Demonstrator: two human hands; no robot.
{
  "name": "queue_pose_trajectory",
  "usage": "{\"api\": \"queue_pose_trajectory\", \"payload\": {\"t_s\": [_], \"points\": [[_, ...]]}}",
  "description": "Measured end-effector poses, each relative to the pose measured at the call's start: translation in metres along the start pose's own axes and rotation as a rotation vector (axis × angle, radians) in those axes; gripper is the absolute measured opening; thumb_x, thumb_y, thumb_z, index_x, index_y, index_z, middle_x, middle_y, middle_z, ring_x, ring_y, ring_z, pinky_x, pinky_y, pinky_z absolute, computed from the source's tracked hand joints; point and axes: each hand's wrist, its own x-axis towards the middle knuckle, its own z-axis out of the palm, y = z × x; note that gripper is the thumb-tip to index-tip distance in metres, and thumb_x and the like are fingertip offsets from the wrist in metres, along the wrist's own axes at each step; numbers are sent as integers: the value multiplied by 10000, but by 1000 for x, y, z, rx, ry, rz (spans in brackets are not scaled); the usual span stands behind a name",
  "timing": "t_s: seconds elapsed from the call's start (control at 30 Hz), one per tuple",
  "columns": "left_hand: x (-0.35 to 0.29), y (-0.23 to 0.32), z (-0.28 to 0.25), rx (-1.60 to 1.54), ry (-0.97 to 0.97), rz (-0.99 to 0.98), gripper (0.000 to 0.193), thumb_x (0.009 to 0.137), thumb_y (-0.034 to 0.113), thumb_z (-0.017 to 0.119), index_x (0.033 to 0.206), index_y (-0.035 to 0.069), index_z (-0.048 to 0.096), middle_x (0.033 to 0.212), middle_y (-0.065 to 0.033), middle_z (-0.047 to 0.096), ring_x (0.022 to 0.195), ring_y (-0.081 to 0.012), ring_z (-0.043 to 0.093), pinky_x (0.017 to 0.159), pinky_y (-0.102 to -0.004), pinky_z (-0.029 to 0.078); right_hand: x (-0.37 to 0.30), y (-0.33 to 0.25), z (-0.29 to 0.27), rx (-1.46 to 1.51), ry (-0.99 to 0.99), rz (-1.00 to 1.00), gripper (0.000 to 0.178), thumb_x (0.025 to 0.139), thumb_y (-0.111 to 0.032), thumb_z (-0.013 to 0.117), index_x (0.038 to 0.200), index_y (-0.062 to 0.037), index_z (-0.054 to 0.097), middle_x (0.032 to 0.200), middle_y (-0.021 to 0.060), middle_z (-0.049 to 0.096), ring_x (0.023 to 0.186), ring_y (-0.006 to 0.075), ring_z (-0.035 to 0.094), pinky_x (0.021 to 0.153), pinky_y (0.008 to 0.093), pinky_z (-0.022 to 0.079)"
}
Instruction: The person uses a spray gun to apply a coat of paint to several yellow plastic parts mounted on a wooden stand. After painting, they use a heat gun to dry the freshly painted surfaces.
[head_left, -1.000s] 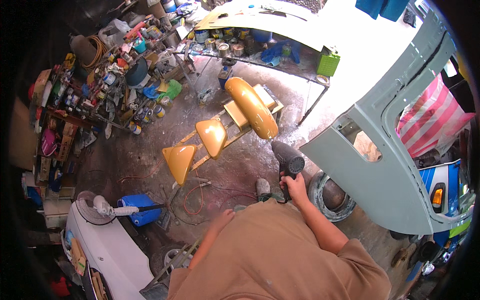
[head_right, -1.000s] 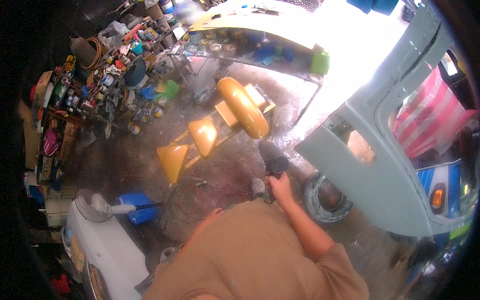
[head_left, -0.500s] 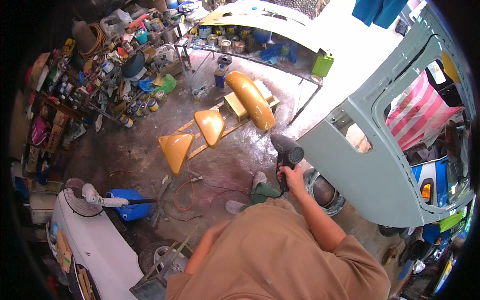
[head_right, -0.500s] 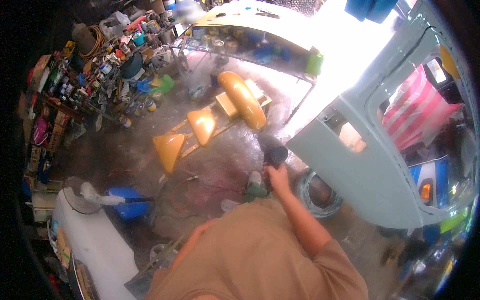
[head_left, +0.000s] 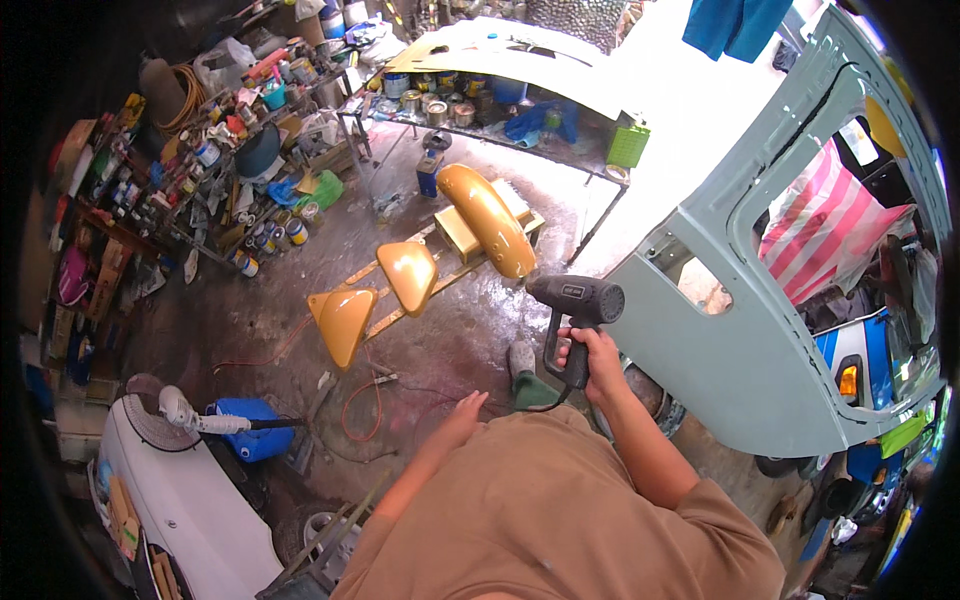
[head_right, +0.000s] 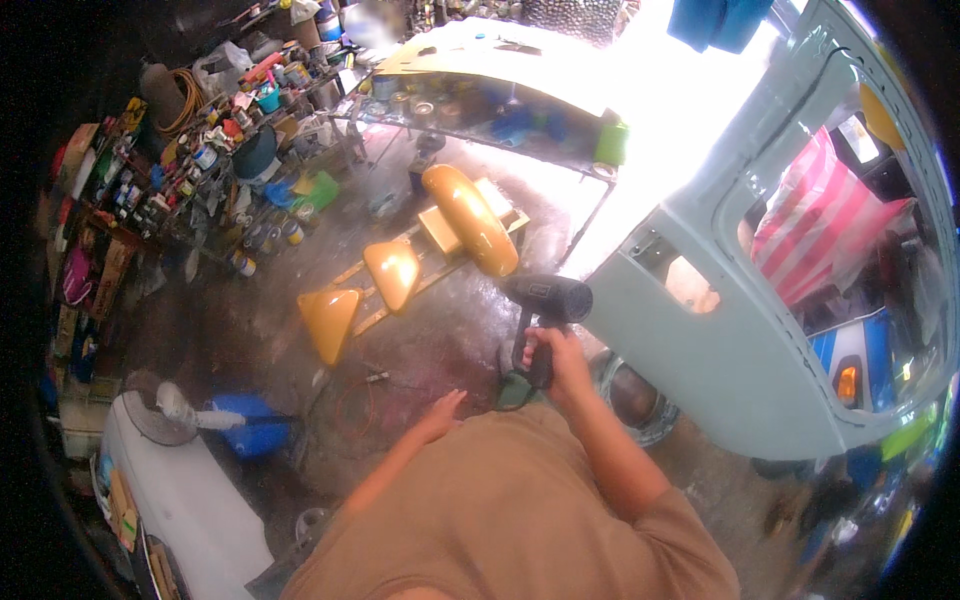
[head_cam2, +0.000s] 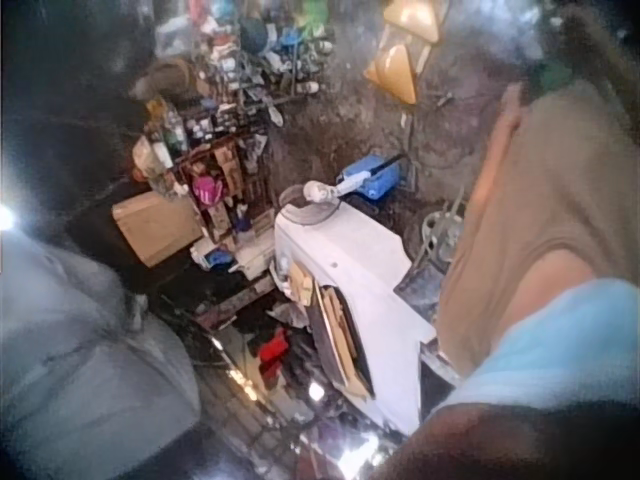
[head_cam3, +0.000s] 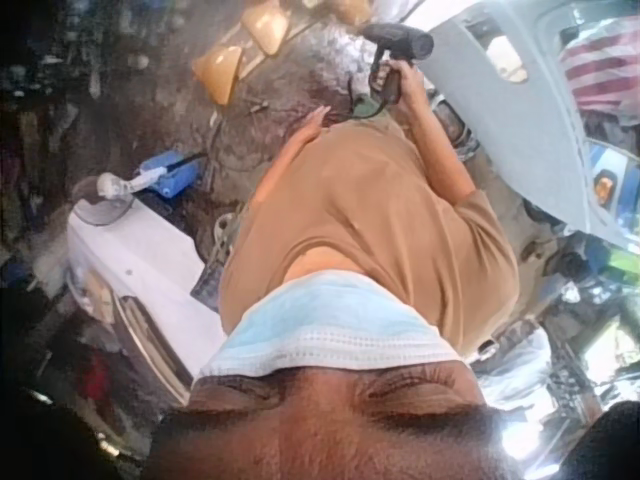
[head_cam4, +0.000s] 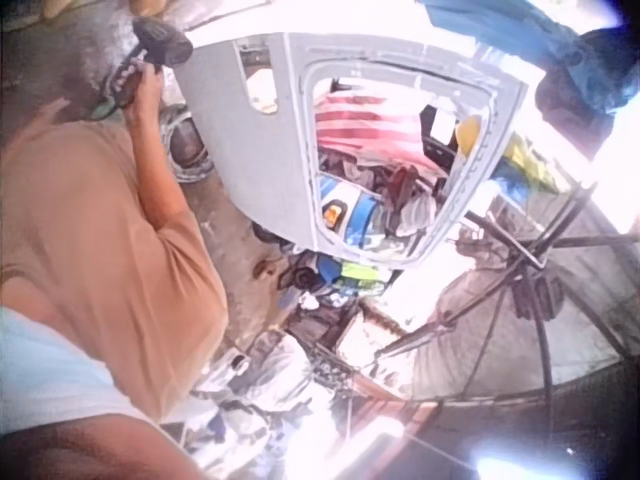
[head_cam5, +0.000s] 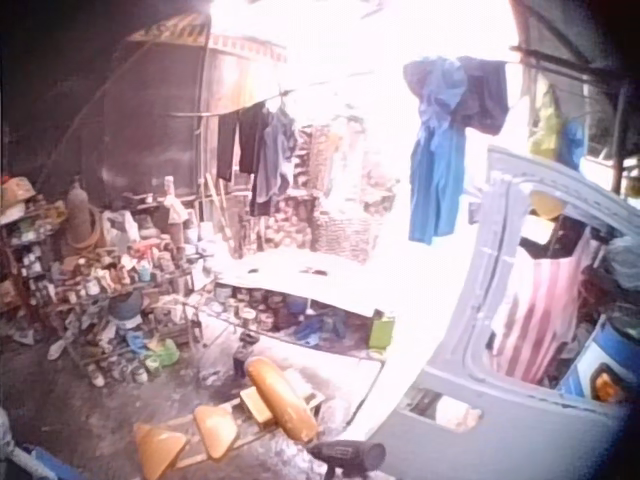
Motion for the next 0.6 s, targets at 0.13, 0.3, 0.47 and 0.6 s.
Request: {"api": "queue_pose_trajectory", "payload": {"t_s": [0.13,0.3,0.47,0.6], "points": [[44,-56,32,124,-97,3,609,846,188,736,1415,127,529,1561,-159,390,1422,-361,389,1149,-431,369,20,-32,-8,-47,-40,39,309,879,-151,629,1109,21,517,940,117,623,723,191,613,617,344,563],[68,-36,23,11,-140,-224,348,923,244,636,1243,110,665,1243,-187,651,1180,-356,608,979,-462,484,77,-71,-40,-21,12,131,258,912,-201,599,1036,25,585,846,98,616,675,193,604,597,332,551],[76,-5,4,-59,62,-309,325,972,278,580,1246,123,660,1120,-225,690,1040,-409,664,878,-496,522,178,-92,-79,69,18,252,265,928,-232,587,975,29,597,818,84,628,616,147,595,535,301,560],[95,73,-41,-36,133,-373,325,998,281,544,1270,136,647,1129,-228,688,1040,-425,661,884,-495,522,255,-110,-106,160,23,283,239,948,-231,568,986,5,585,834,102,627,641,147,594,566,311,541]]}}
